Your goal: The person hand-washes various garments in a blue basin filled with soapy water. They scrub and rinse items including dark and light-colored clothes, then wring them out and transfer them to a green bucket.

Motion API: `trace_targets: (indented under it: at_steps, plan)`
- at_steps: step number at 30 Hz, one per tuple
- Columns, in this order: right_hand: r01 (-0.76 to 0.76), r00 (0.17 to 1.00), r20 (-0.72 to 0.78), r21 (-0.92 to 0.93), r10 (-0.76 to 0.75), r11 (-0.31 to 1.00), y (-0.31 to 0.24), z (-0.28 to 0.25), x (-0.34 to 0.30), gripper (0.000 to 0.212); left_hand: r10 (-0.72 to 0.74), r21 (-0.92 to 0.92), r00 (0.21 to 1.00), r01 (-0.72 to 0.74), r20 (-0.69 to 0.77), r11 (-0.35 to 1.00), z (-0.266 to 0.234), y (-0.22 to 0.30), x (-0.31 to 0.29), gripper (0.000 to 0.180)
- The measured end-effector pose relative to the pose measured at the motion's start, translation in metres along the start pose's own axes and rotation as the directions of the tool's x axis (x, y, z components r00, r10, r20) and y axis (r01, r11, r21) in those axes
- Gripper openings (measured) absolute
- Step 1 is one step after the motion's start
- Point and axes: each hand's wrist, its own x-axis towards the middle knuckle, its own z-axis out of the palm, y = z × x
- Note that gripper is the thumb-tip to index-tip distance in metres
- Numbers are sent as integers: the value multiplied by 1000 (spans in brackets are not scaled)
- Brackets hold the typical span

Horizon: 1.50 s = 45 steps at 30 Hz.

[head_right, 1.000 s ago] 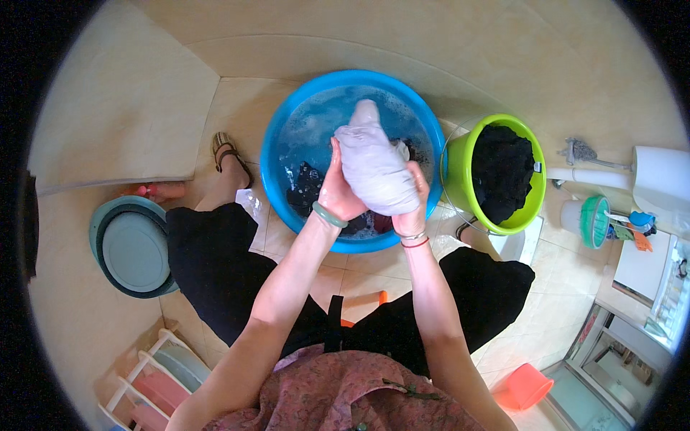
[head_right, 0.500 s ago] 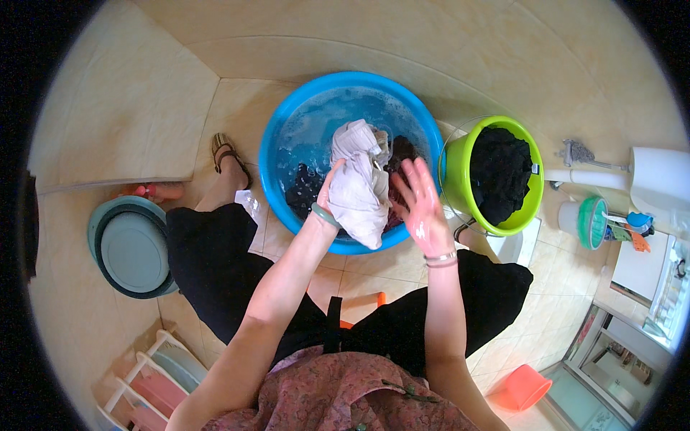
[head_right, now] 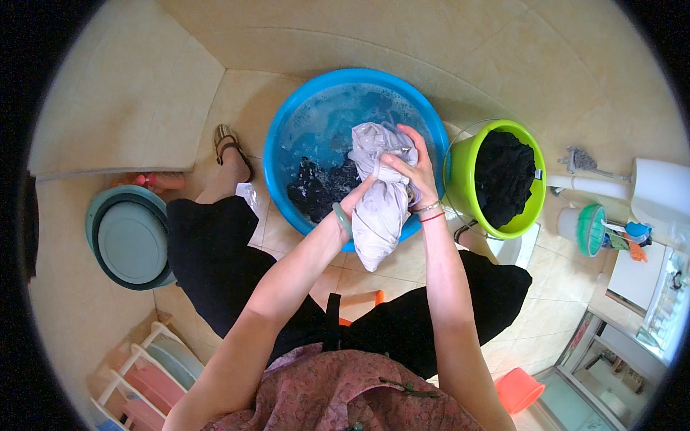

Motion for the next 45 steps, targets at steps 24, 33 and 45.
trace_targets:
  at_steps: [24,33,45]
  plan:
    - [70,986,-75,-615,-146,785,61,-21,13,83,445,471,895,-378,-35,797,15,-11,5,75]
    - [-180,962,266,423,69,888,-6,-17,-8,66,502,729,860,-282,-97,624,28,-1,11,61]
    - [-220,927,374,608,-30,763,8,-7,2,83,-2,101,996,10,-85,995,24,1,4,41]
